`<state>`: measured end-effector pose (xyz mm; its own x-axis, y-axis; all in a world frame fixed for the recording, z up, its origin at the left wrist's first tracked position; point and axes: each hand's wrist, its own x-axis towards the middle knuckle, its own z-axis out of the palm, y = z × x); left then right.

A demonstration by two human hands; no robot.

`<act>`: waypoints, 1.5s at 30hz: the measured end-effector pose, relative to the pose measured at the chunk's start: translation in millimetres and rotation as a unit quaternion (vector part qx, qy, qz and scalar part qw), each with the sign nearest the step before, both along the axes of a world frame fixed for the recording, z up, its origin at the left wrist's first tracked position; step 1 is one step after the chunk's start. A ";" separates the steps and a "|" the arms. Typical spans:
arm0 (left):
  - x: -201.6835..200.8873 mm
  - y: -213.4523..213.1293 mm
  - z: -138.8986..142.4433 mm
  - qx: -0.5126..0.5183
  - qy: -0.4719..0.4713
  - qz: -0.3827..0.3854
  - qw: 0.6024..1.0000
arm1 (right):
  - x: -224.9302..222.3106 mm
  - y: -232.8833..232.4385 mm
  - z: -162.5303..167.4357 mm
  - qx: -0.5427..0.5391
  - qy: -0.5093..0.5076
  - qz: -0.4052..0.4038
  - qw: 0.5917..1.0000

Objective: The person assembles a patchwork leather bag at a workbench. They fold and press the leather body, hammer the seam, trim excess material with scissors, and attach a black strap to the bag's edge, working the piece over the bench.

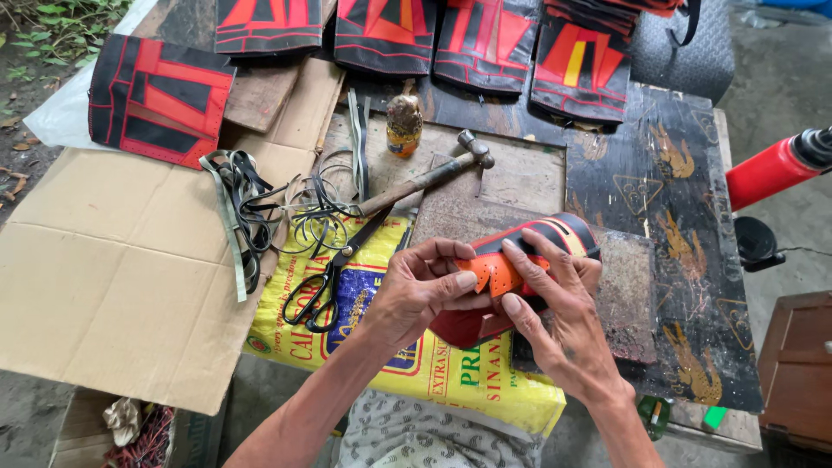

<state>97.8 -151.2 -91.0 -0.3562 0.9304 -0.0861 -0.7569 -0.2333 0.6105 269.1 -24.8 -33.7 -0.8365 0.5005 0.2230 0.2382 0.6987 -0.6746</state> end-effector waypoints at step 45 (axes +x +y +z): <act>19.5 49.0 -13.2 0.012 0.127 0.139 0.982 | -21.0 23.8 12.8 0.008 -0.014 -0.038 0.999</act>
